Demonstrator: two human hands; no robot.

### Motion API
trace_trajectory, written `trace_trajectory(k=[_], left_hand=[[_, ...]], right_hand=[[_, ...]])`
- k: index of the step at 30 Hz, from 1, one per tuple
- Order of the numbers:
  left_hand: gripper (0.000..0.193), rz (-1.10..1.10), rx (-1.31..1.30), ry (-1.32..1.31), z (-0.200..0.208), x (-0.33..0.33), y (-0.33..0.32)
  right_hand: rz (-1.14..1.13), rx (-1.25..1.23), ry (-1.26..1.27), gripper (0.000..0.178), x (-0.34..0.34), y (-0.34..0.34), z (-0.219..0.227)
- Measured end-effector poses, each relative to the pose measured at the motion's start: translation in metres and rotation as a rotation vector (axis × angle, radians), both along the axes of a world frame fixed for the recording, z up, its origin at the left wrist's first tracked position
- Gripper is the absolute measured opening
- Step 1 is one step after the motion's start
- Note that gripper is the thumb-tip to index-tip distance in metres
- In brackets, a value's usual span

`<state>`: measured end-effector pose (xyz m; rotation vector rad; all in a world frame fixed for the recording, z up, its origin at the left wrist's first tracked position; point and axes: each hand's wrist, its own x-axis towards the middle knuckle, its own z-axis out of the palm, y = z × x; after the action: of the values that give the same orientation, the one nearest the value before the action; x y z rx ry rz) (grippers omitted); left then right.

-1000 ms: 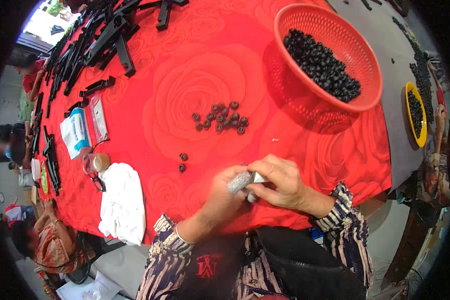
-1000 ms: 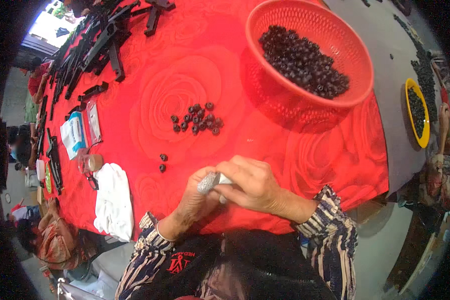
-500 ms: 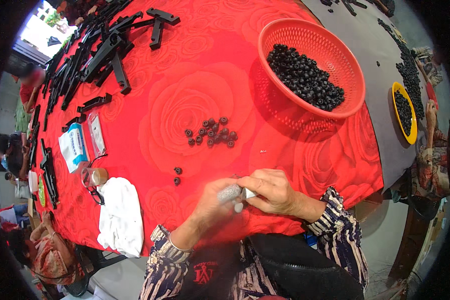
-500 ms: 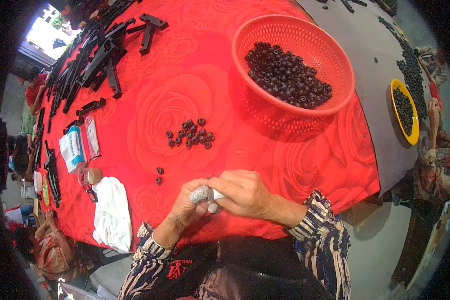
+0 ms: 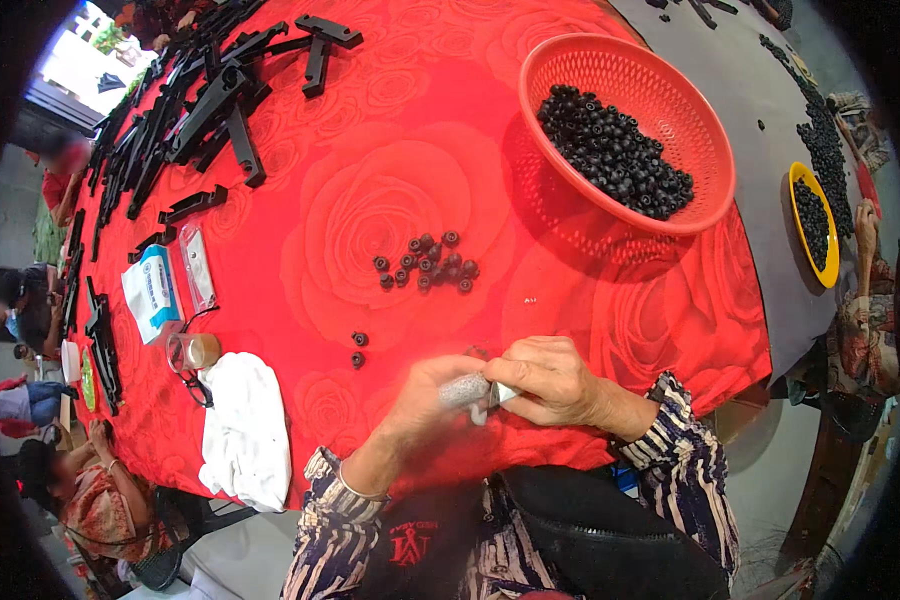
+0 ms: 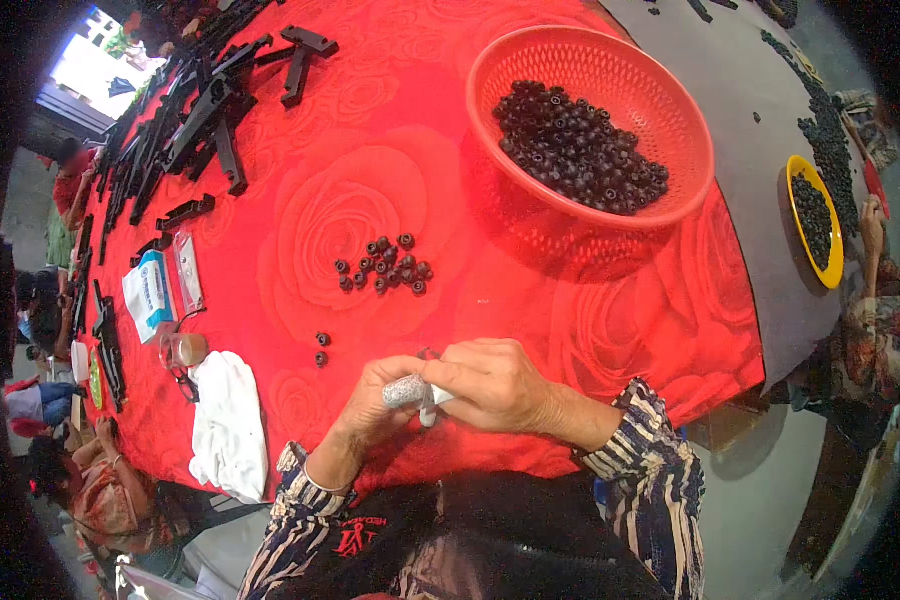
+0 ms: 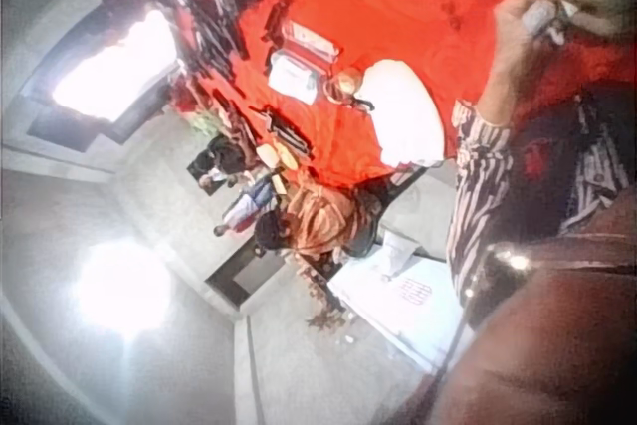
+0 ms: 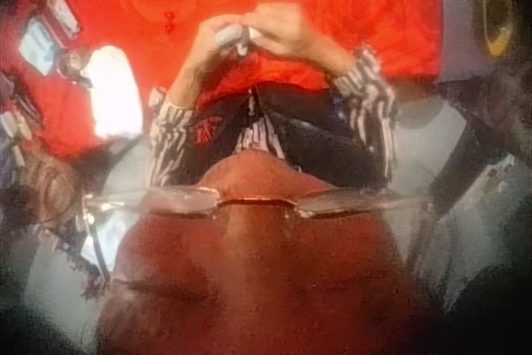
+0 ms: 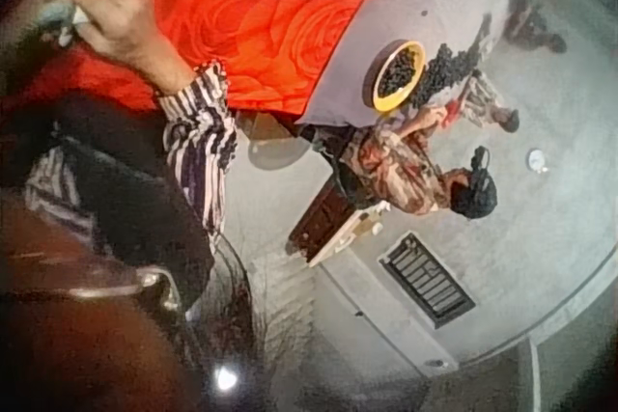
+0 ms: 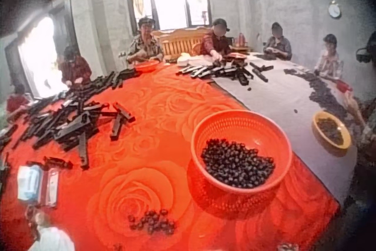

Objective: The recorder is assembling small black plastic components by pressing a white plastic insert into them.

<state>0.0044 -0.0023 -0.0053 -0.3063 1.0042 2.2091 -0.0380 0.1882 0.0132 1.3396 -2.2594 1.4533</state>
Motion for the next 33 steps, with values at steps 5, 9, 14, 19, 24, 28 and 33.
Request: trace_trajectory(k=[5, 9, 14, 19, 24, 28, 33], left_hand=[[0.015, -0.051, 0.004, -0.010, 0.001, -0.002, -0.003], [0.012, 0.066, 0.067, -0.033, 0.011, -0.002, 0.001], [0.014, 0.193, 0.150, 0.140, -0.007, -0.005, -0.003], [0.018, 0.141, 0.019, 0.254, -0.006, -0.001, -0.003], [0.022, 0.147, -0.065, 0.314, -0.008, 0.001, 0.000], [0.023, 0.159, -0.065, 0.314, -0.009, 0.001, 0.001], [0.023, 0.194, -0.131, 0.382, -0.009, 0.003, 0.002]], right_hand=[[-0.034, 0.015, 0.092, 0.040, 0.004, -0.001, -0.001], [-0.045, -0.005, 0.086, 0.038, 0.004, -0.002, -0.001], [0.017, 0.023, -0.066, 0.035, 0.004, -0.004, 0.008], [-0.046, 0.037, -0.266, 0.030, -0.004, 0.001, 0.012], [-0.046, 0.143, -0.234, 0.029, -0.002, -0.001, 0.012], [-0.051, 0.161, -0.315, 0.028, -0.002, -0.001, 0.013], [-0.109, 0.145, -0.315, 0.027, -0.001, -0.001, 0.004]])
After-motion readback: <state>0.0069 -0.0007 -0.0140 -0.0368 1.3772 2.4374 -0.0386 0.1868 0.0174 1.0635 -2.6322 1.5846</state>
